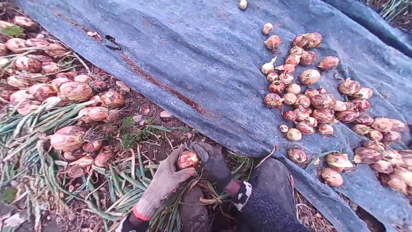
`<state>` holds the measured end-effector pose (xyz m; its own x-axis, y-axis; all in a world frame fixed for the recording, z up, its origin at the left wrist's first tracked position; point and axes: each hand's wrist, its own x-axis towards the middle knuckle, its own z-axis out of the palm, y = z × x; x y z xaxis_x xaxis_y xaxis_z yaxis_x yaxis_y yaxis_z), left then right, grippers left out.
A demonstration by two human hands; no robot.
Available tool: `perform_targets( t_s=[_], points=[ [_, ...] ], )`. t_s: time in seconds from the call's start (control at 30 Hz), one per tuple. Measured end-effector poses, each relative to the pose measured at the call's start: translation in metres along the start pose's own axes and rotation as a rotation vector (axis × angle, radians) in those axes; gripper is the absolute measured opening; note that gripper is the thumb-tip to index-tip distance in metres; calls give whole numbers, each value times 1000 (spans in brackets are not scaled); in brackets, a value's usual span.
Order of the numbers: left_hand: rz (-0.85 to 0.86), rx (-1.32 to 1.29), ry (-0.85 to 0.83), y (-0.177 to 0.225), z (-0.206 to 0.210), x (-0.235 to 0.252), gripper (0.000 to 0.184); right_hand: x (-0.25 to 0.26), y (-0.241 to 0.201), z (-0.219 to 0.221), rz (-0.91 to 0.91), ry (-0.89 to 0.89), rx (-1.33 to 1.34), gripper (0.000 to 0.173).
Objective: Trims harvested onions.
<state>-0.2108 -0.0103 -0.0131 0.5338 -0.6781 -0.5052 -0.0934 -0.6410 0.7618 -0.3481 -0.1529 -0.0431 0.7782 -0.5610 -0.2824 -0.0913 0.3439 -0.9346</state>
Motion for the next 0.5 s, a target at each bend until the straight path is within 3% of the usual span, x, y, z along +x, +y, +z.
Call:
perform_targets(
  t_s=[0.13,0.23,0.3,0.37,0.4,0.5],
  points=[
    [-270,-434,291,-27,-11,20,53,-28,-56,1,-184,-278,314,28],
    [-210,-640,311,-27,-36,23,44,-16,-31,1,7,-15,-72,37],
    [-94,-341,346,-3,-31,16,39,-3,2,-5,195,-148,-288,53],
    [65,192,367,12,-12,2,35,-6,11,0,346,-272,-40,56],
    [163,399,352,15,0,-7,37,-11,8,7,439,-249,139,55],
    [339,664,197,25,27,-20,32,-12,-1,6,768,-155,470,71]
  ],
)
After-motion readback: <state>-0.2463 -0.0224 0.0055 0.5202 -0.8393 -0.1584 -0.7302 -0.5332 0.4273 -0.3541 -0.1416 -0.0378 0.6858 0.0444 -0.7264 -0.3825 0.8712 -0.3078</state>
